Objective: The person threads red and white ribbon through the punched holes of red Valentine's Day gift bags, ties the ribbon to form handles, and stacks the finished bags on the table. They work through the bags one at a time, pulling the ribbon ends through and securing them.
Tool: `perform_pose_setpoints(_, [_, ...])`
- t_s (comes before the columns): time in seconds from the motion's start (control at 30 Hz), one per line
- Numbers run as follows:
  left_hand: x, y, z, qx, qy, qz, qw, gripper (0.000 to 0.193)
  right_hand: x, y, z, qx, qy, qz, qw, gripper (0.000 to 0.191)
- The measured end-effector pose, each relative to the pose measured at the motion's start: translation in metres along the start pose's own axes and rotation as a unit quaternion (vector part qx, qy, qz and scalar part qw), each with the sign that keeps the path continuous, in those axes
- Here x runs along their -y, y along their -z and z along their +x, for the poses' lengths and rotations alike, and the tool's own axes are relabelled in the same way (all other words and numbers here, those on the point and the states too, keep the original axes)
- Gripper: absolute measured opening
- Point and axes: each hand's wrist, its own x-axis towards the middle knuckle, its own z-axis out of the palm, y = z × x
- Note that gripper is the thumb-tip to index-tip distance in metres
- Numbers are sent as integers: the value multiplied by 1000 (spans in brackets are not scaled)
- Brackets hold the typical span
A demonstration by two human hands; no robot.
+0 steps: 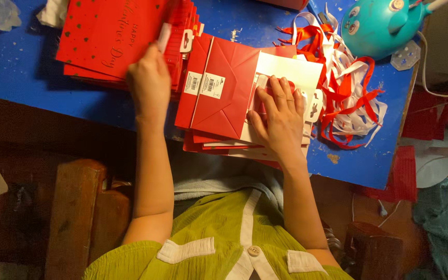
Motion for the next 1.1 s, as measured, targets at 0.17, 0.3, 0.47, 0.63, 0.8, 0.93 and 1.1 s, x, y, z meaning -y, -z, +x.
perform_pose_setpoints(0.17, [-25, 35, -3, -97, -116, -45, 987, 23, 1, -2, 0, -13, 1, 3, 1000, 50])
perform_pose_setpoints(0.3, [-67, 49, -41, -40, -88, -143, 985, 27, 0, -9, -2, -16, -2, 6, 1000, 49])
perform_pose_setpoints(0.47, [-119, 7, -75, 85, -113, -264, 954, 40, -12, -13, -4, -37, 2, 143, 989, 34])
perform_pose_setpoints(0.63, [-129, -26, -85, 33, -181, -226, 957, 45, -31, 10, -10, -45, -116, 613, 780, 39])
perform_pose_setpoints(0.8, [-121, 22, -77, 28, -55, -295, 953, 42, -10, 7, -5, -10, -103, 450, 887, 38])
perform_pose_setpoints(0.93, [-126, 69, -86, -61, -139, -212, 965, 40, -7, 10, -1, -8, -116, 505, 855, 38])
perform_pose_setpoints(1.1, [-137, 71, -89, -123, -217, -141, 958, 29, -2, 10, 0, -17, -116, 457, 882, 39])
